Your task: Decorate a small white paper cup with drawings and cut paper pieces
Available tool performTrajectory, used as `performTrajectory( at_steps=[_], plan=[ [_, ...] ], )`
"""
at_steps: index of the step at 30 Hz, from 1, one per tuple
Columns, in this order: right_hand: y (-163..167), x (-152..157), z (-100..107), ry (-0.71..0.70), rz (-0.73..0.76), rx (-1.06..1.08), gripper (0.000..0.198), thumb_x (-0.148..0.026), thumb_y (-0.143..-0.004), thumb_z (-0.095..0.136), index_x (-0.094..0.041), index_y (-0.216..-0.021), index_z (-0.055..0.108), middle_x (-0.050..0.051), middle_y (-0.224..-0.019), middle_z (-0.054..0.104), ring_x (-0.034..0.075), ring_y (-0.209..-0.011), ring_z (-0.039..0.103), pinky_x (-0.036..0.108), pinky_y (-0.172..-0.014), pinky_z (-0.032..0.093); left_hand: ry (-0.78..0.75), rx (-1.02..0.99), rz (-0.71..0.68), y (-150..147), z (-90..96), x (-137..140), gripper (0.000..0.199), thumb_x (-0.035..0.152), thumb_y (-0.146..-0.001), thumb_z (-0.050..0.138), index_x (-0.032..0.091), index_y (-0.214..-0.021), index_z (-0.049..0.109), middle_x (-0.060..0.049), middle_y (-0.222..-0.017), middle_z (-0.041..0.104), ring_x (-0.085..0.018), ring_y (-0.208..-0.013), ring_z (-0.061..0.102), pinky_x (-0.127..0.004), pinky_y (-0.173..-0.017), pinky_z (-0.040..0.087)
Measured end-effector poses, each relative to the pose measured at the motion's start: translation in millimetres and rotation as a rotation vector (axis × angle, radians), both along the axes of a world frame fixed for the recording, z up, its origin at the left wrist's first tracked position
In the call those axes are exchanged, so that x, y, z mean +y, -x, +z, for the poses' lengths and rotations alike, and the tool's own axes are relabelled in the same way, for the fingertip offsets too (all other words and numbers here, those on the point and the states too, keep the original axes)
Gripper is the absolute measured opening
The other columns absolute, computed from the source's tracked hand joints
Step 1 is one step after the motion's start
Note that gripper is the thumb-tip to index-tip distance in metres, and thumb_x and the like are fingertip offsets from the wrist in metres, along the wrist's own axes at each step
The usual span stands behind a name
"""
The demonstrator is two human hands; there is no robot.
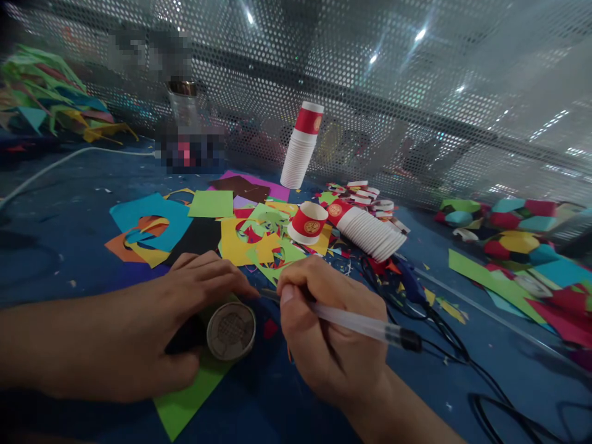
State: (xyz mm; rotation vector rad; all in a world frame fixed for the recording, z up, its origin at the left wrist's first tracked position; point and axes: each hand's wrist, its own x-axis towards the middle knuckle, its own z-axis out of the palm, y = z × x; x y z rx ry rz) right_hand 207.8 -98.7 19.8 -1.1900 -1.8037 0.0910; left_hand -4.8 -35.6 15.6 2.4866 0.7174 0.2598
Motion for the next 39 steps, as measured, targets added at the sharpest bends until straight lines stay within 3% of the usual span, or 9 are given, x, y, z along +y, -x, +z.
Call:
performTrajectory(
  at_steps=[4, 7, 11, 16, 22, 39],
  plan=[
    [-2, 0, 1, -0.001, 0.014, -0.038, 0.021, -0.009, -0.089, 0.048, -0.023, -0.078, 0.059, -0.005, -0.066, 0.060, 0.009, -0.049, 0.055, 0.025, -0.050, 0.042, 0.013, -0.031, 0.109, 2, -5.6, 1, 0.071, 0.036, -0.073, 0.068, 0.030, -0.139, 0.041, -0.005, -0.136, 0.051, -0.033, -0.129, 0.041, -0.056, -0.113, 0.026],
    [-3, 0, 2, 0.042, 0.048, -0.097, 0.020, -0.008, -0.089, 0.048, -0.022, -0.080, 0.059, -0.005, -0.066, 0.061, 0.009, -0.051, 0.057, 0.025, -0.053, 0.044, 0.045, -0.038, 0.125, 0, -15.3, 2, 0.082, 0.050, -0.068, 0.077, 0.032, -0.137, 0.039, -0.004, -0.128, 0.055, -0.033, -0.121, 0.046, -0.056, -0.106, 0.033],
    [0, 4, 3, 0.097, 0.102, -0.150, 0.019, -0.010, -0.088, 0.047, -0.021, -0.077, 0.058, -0.006, -0.061, 0.058, 0.008, -0.048, 0.053, 0.024, -0.049, 0.040, 0.025, -0.107, 0.107, -2, -24.1, 3, 0.070, 0.035, -0.069, 0.075, 0.031, -0.130, 0.042, 0.000, -0.114, 0.063, -0.027, -0.109, 0.052, -0.047, -0.095, 0.039],
    [3, 7, 2, 0.138, 0.113, -0.204, 0.019, -0.012, -0.088, 0.046, -0.019, -0.075, 0.058, -0.004, -0.059, 0.057, 0.008, -0.048, 0.050, 0.024, -0.051, 0.039, 0.069, -0.149, 0.071, 1, -23.3, 3, 0.073, 0.019, -0.066, 0.069, 0.036, -0.131, 0.039, 0.003, -0.125, 0.060, -0.024, -0.116, 0.051, -0.041, -0.097, 0.039],
    [3, 8, 0, 0.176, 0.125, -0.220, 0.019, -0.011, -0.088, 0.046, -0.018, -0.074, 0.058, -0.005, -0.058, 0.054, 0.007, -0.048, 0.048, 0.022, -0.049, 0.037, 0.080, -0.133, 0.110, -1, -17.6, 4, 0.070, 0.031, -0.068, 0.075, 0.036, -0.128, 0.040, 0.005, -0.121, 0.061, -0.024, -0.112, 0.050, -0.041, -0.094, 0.039],
    [5, 12, -1, 0.225, 0.128, -0.211, 0.020, -0.013, -0.090, 0.047, -0.018, -0.074, 0.058, -0.005, -0.058, 0.054, 0.008, -0.048, 0.049, 0.022, -0.049, 0.038, 0.145, -0.131, 0.106, -1, -18.8, 9, 0.058, 0.032, -0.071, 0.073, 0.033, -0.122, 0.047, 0.004, -0.113, 0.064, -0.025, -0.106, 0.051, -0.039, -0.087, 0.036]
  ],
)
